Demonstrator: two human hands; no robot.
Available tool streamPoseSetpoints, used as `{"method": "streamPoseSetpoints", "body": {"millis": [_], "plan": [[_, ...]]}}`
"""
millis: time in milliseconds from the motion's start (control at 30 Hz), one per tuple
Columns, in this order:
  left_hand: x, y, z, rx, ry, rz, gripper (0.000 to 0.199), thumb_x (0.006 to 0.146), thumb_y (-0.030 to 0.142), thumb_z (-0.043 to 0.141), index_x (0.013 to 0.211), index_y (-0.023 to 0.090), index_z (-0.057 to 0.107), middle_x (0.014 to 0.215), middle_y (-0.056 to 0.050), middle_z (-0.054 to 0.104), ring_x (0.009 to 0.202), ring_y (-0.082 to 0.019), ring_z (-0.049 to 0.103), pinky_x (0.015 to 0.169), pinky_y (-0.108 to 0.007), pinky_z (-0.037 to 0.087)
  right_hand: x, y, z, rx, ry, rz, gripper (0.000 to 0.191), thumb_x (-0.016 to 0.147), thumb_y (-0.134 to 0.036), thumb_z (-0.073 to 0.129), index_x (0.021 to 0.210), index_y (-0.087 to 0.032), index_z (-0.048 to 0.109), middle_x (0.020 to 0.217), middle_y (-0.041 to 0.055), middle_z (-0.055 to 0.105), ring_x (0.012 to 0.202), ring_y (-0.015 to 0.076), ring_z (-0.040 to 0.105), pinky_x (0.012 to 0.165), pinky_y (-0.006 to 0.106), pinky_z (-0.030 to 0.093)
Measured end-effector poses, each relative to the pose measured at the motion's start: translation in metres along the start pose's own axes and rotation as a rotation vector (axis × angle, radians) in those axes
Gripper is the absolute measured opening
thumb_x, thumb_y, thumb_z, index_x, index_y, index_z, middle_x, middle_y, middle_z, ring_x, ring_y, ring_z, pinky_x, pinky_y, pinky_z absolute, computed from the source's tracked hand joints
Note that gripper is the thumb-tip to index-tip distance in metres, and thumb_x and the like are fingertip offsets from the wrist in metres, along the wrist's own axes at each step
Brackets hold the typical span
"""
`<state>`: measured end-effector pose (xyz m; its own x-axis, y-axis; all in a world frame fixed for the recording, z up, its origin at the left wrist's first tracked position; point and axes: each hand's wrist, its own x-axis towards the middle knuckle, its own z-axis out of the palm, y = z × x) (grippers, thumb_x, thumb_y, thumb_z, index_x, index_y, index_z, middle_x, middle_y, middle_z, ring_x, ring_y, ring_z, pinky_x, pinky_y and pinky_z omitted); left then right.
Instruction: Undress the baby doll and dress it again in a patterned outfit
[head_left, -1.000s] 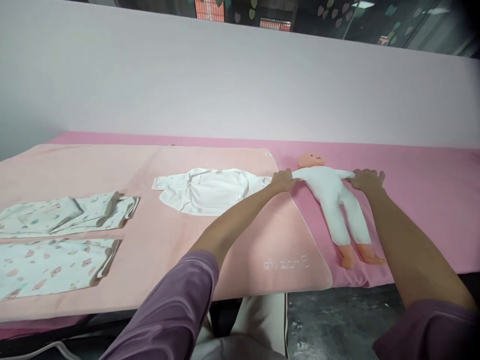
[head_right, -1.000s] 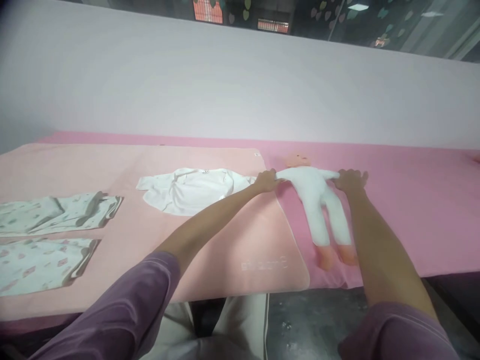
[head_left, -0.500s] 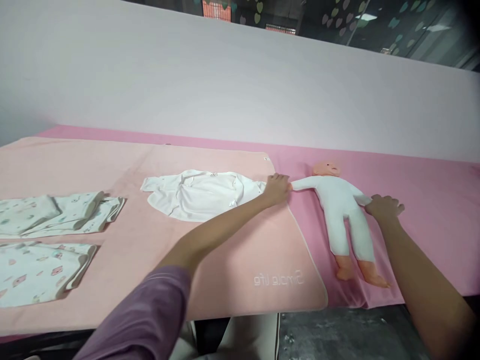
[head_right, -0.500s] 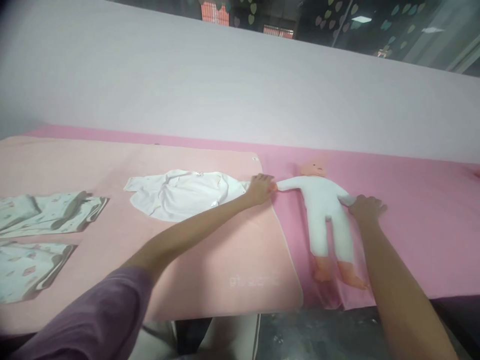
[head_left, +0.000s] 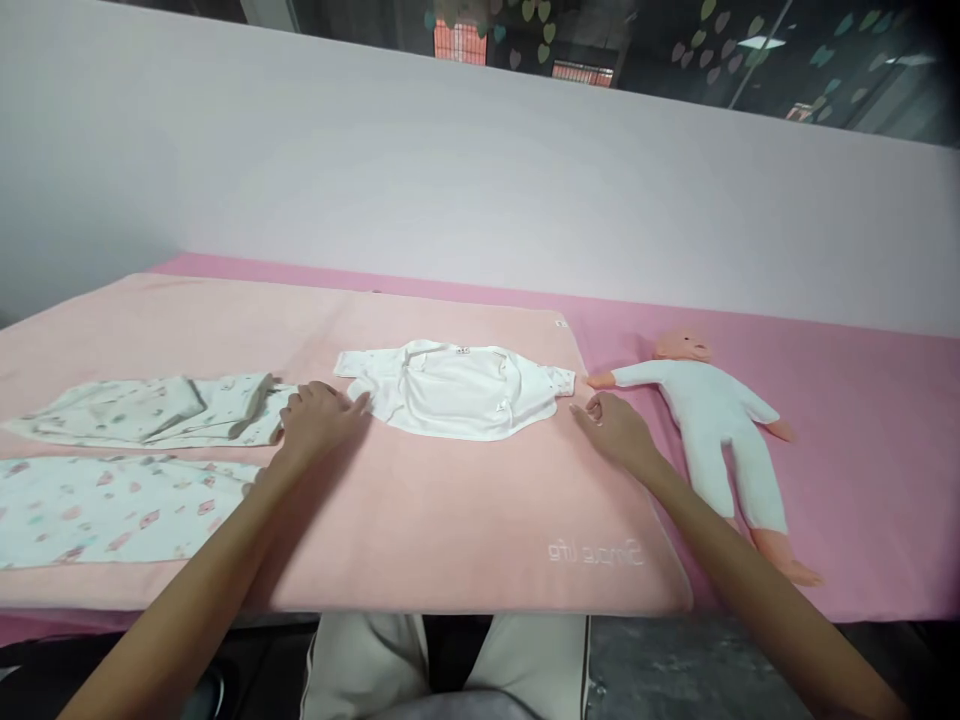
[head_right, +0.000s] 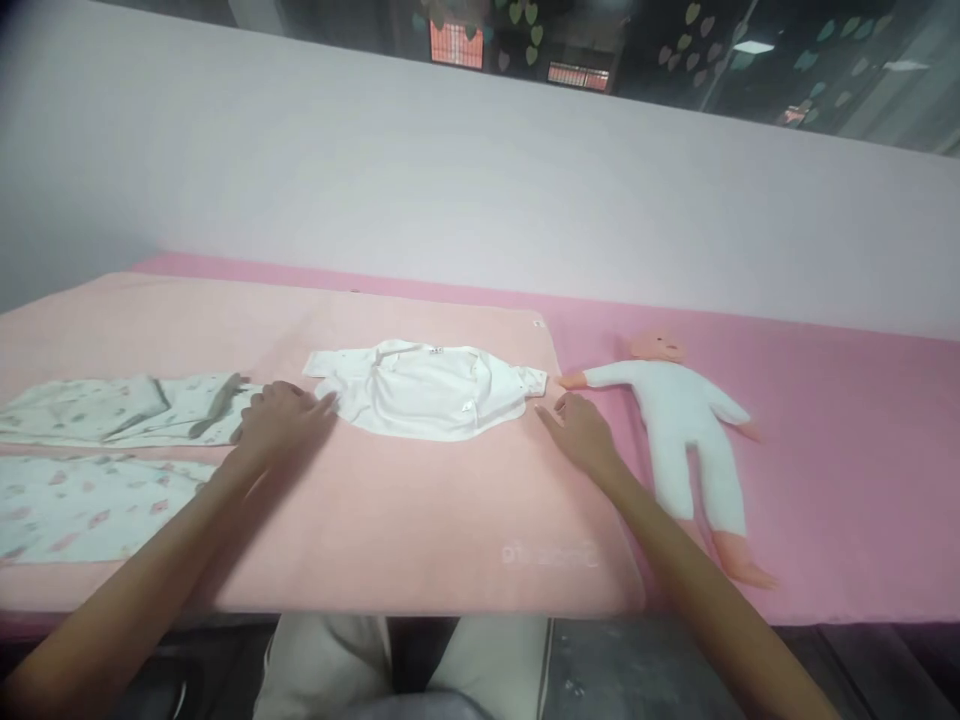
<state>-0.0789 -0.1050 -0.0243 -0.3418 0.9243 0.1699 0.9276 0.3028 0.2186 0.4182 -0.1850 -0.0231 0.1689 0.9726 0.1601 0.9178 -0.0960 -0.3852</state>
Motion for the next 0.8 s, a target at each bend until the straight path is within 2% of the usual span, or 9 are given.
{"method": "streamPoseSetpoints", "body": {"millis": [133,267,333,433,533,600,633,733,800], "plan": [[0.010,-0.004,-0.004,-0.078,-0.156,0.090,0.051,0.085,0.068,0.056,0.094,0.019,0.067,0.115,-0.019,0.073,0.121,-0.042,0.061,0.107,-0.056,0.040,0.021,-0.036,0.037,-0.036,-0.065,0.122,0.052,0.098,-0.072,0.047,0.100,-0.021,0.057,0.101,0.0131,0.071,0.090,0.0299,0.067,0.073,0.037,0.044],[0.025,-0.005,-0.006,-0.154,-0.310,0.143,0.041,0.085,0.058,0.058,0.067,0.021,0.061,0.073,-0.009,0.069,0.104,-0.039,0.067,0.111,-0.056,0.030,0.037,-0.052,0.055,0.086,-0.096,0.162,0.038,0.092,-0.058,0.061,0.094,-0.021,0.061,0.100,0.0119,0.073,0.095,0.0287,0.067,0.076,0.034,0.041],[0.031,-0.009,-0.006,-0.243,-0.308,0.128,0.036,0.084,0.053,0.059,0.068,0.021,0.058,0.066,-0.005,0.065,0.094,-0.034,0.068,0.106,-0.051,0.033,0.042,-0.053,0.055,0.155,-0.127,0.158,0.032,0.088,-0.053,0.064,0.089,-0.021,0.062,0.097,0.0090,0.074,0.092,0.0269,0.066,0.076,0.032,0.041],[0.036,-0.005,-0.008,-0.389,-0.273,0.120,0.031,0.087,0.049,0.056,0.074,0.022,0.053,0.073,-0.003,0.065,0.084,-0.028,0.066,0.095,-0.042,0.039,0.050,-0.058,0.046,0.226,-0.121,0.144,0.028,0.088,-0.049,0.062,0.093,-0.021,0.061,0.094,0.0050,0.072,0.085,0.0228,0.065,0.073,0.030,0.043],[0.032,0.026,-0.013,-0.507,-0.105,0.189,0.021,0.088,0.042,0.054,0.082,0.022,0.053,0.084,-0.004,0.068,0.088,-0.026,0.064,0.094,-0.040,0.040,0.058,-0.088,0.041,0.325,0.019,0.105,0.021,0.090,-0.042,0.056,0.096,-0.022,0.055,0.092,0.0023,0.068,0.082,0.0195,0.062,0.074,0.029,0.046],[0.020,0.058,-0.016,-0.552,-0.018,0.335,0.014,0.086,0.035,0.055,0.087,0.021,0.053,0.090,-0.005,0.068,0.096,-0.027,0.063,0.100,-0.042,0.039,0.059,-0.122,0.042,0.414,0.174,-0.009,0.013,0.089,-0.034,0.054,0.093,-0.023,0.051,0.090,0.0024,0.065,0.083,0.0194,0.060,0.077,0.031,0.047],[0.010,0.073,-0.018,-0.555,-0.031,0.447,0.012,0.086,0.033,0.056,0.087,0.021,0.053,0.092,-0.006,0.068,0.099,-0.027,0.062,0.102,-0.043,0.038,0.057,-0.140,0.044,0.446,0.197,-0.109,0.011,0.089,-0.032,0.054,0.092,-0.023,0.050,0.090,0.0028,0.064,0.083,0.0198,0.060,0.078,0.032,0.047],[-0.022,0.093,-0.022,-0.483,-0.198,0.831,0.010,0.085,0.029,0.058,0.088,0.021,0.052,0.099,-0.007,0.068,0.105,-0.029,0.060,0.106,-0.048,0.036,0.038,-0.178,0.045,0.336,0.018,-0.554,0.010,0.094,-0.032,0.058,0.097,-0.023,0.056,0.099,0.0059,0.067,0.094,0.0235,0.060,0.089,0.038,0.048],[-0.036,0.079,-0.025,-0.442,-0.301,0.993,0.013,0.085,0.029,0.060,0.094,0.022,0.052,0.118,-0.009,0.067,0.117,-0.030,0.057,0.110,-0.050,0.034,0.019,-0.180,0.042,0.208,-0.093,-0.744,0.017,0.097,-0.036,0.062,0.109,-0.024,0.061,0.112,0.0084,0.069,0.108,0.0275,0.060,0.100,0.044,0.046]]}}
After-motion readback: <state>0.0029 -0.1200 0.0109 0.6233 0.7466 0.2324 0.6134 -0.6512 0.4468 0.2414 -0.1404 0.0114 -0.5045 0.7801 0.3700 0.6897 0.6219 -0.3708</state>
